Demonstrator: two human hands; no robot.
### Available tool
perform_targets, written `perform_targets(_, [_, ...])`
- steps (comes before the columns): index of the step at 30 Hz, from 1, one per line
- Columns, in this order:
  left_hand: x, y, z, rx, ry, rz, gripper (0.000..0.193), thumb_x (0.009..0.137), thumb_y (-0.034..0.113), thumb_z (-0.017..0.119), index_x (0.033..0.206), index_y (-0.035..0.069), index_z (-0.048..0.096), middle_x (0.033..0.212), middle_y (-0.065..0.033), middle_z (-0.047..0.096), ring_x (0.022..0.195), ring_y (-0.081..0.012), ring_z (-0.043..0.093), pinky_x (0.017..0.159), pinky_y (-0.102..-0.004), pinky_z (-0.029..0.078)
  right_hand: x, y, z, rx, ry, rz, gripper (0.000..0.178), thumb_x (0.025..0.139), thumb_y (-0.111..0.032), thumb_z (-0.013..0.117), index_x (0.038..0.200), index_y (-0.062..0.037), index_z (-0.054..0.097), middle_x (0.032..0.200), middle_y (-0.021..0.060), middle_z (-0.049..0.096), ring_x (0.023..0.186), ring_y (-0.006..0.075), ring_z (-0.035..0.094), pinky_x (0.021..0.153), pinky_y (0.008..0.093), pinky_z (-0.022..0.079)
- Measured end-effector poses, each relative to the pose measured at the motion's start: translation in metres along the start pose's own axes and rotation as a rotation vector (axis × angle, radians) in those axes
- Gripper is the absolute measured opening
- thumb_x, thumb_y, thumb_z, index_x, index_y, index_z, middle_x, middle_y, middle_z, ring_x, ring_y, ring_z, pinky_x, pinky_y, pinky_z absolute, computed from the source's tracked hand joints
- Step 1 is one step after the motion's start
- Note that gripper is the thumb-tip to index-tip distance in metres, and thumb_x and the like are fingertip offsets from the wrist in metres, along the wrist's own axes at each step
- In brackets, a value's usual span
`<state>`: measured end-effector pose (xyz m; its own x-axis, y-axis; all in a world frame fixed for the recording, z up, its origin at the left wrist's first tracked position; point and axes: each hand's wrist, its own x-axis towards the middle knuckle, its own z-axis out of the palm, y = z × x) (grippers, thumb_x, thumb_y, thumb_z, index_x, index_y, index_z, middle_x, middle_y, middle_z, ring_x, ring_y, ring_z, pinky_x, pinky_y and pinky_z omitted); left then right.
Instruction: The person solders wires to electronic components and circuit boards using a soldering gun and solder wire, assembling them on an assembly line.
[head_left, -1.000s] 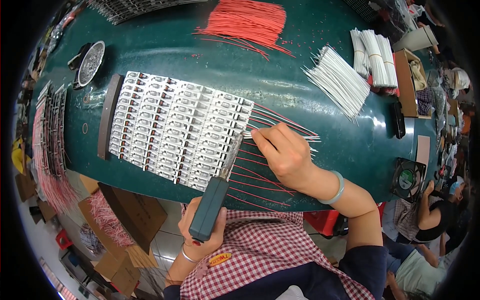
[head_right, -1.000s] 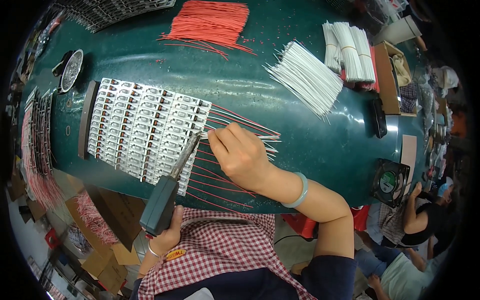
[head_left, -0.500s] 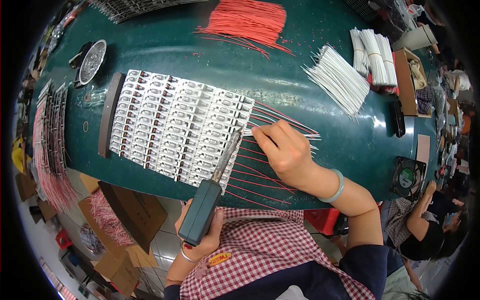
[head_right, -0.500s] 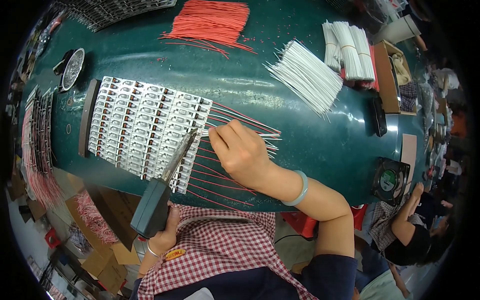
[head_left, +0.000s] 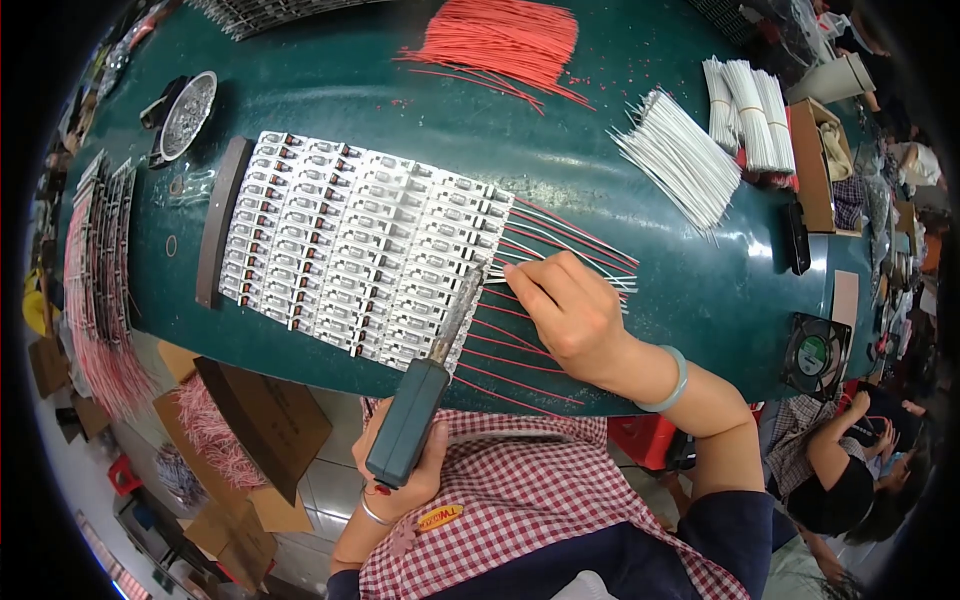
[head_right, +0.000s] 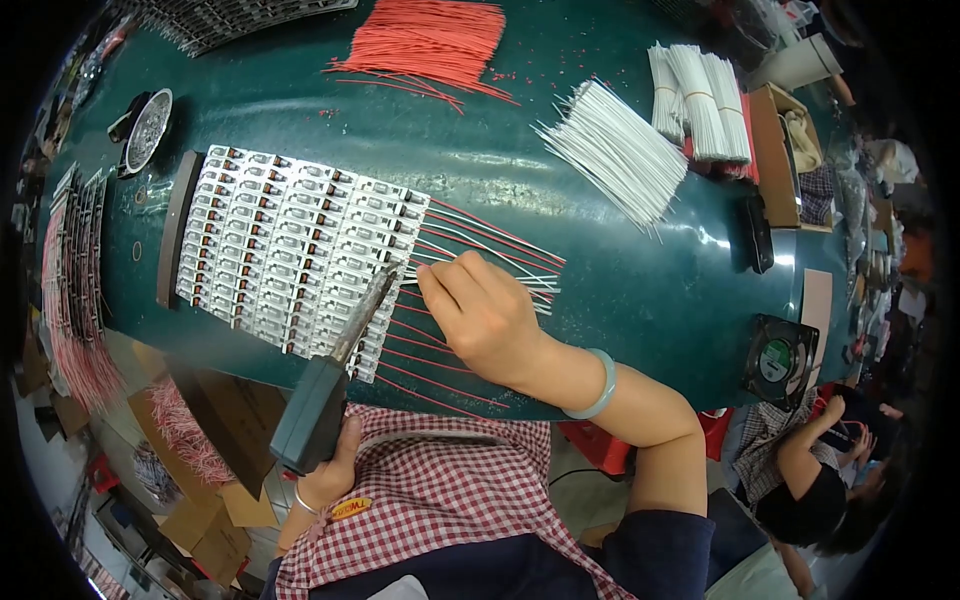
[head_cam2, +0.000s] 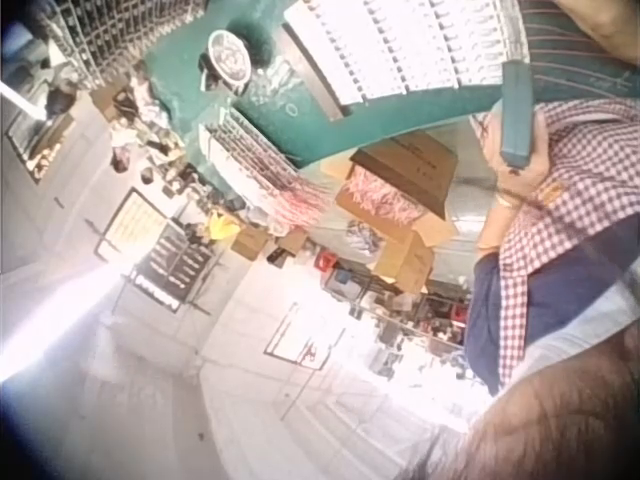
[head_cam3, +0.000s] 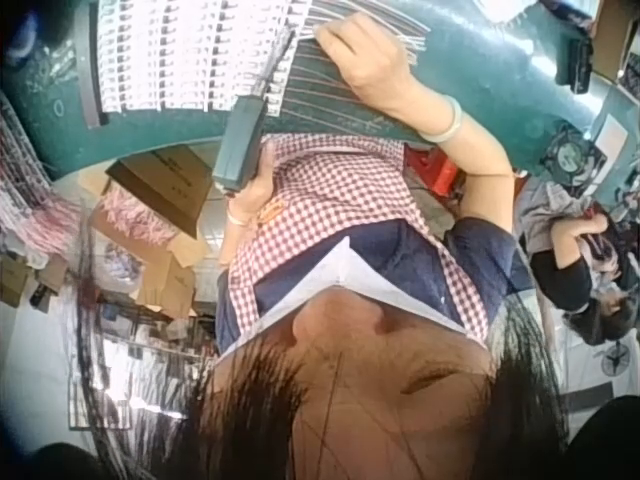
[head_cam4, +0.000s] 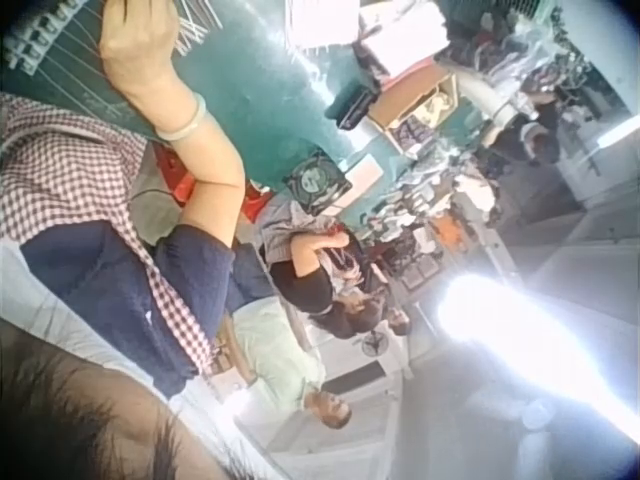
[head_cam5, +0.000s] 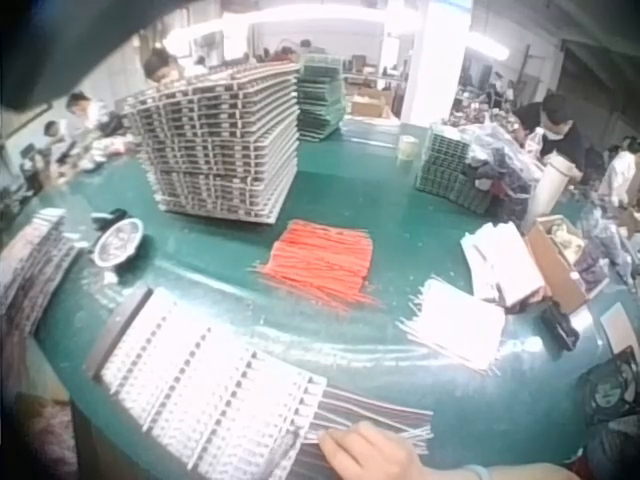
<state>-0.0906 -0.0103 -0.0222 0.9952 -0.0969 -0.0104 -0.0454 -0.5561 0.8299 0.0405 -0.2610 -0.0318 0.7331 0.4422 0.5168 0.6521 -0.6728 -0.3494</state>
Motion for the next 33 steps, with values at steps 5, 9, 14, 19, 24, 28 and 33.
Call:
perform_targets(5, [-0.003,0.0,0.0,0.002,-0.038,-0.053,0.024,0.08,0.003,0.077,0.102,-0.006,0.07,0.102,-0.0205,0.07,0.082,-0.0319,0.072,0.069,-0.0335,0.057,-0.001,0.0,0.002,-0.005,0.005,-0.007,0.033,0.068,0.003,0.069,0.101,0.0075,0.068,0.089,0.0115,0.066,0.073,0.0229,0.062,0.058,0.0318,0.052])
perform_targets(9, [0.008,0.013,-0.001,0.002,-0.027,-0.025,0.024,0.079,0.002,0.077,0.1,-0.005,0.07,0.1,-0.0195,0.069,0.08,-0.0311,0.072,0.068,-0.0331,0.057,-0.002,-0.001,0.002,-0.005,0.0,-0.009,0.032,0.069,0.003,0.069,0.101,0.0073,0.067,0.089,0.0113,0.066,0.073,0.0228,0.062,0.058,0.032,0.052])
perform_targets(14, [0.009,0.016,-0.002,0.041,-0.013,0.024,0.021,0.079,0.002,0.077,0.097,-0.004,0.07,0.096,-0.0175,0.068,0.075,-0.0309,0.07,0.065,-0.0327,0.056,-0.001,-0.001,0.001,-0.014,-0.006,-0.014,0.032,0.07,0.001,0.068,0.101,0.0073,0.067,0.09,0.0111,0.066,0.074,0.0226,0.062,0.059,0.0316,0.051])
perform_targets(19, [-0.012,-0.007,0.004,0.028,-0.008,-0.05,0.022,0.08,0.006,0.078,0.098,-0.004,0.07,0.095,-0.019,0.068,0.073,-0.0322,0.07,0.064,-0.0342,0.056,-0.001,-0.002,0.0,-0.022,-0.009,-0.013,0.031,0.07,0.001,0.068,0.1,0.0071,0.067,0.09,0.0109,0.066,0.075,0.0225,0.062,0.059,0.0316,0.051])
perform_targets(24, [-0.007,-0.005,0.002,0.044,0.056,0.08,0.024,0.08,0.008,0.078,0.1,-0.004,0.071,0.096,-0.0206,0.069,0.075,-0.0338,0.071,0.064,-0.0356,0.057,-0.002,-0.001,0.003,-0.028,-0.004,-0.016,0.03,0.07,0.001,0.069,0.1,0.0066,0.067,0.09,0.011,0.066,0.074,0.0226,0.062,0.059,0.0318,0.051])
perform_targets(28, [-0.011,-0.007,0.002,0.005,0.061,0.038,0.026,0.081,0.009,0.078,0.102,-0.004,0.071,0.099,-0.0217,0.071,0.079,-0.0347,0.072,0.067,-0.0362,0.058,-0.001,-0.003,0.003,-0.024,0.036,-0.018,0.033,0.068,0.002,0.069,0.1,0.0063,0.067,0.089,0.011,0.066,0.074,0.0231,0.062,0.058,0.0325,0.051])
perform_targets(33, [-0.018,-0.01,-0.002,0.032,0.033,0.03,0.028,0.081,0.009,0.078,0.104,-0.005,0.071,0.102,-0.0224,0.071,0.08,-0.0348,0.072,0.068,-0.0362,0.058,-0.004,-0.009,0.0,0.019,0.039,-0.019,0.034,0.067,0.002,0.068,0.101,0.0069,0.068,0.089,0.0114,0.066,0.074,0.0236,0.063,0.058,0.0326,0.051])
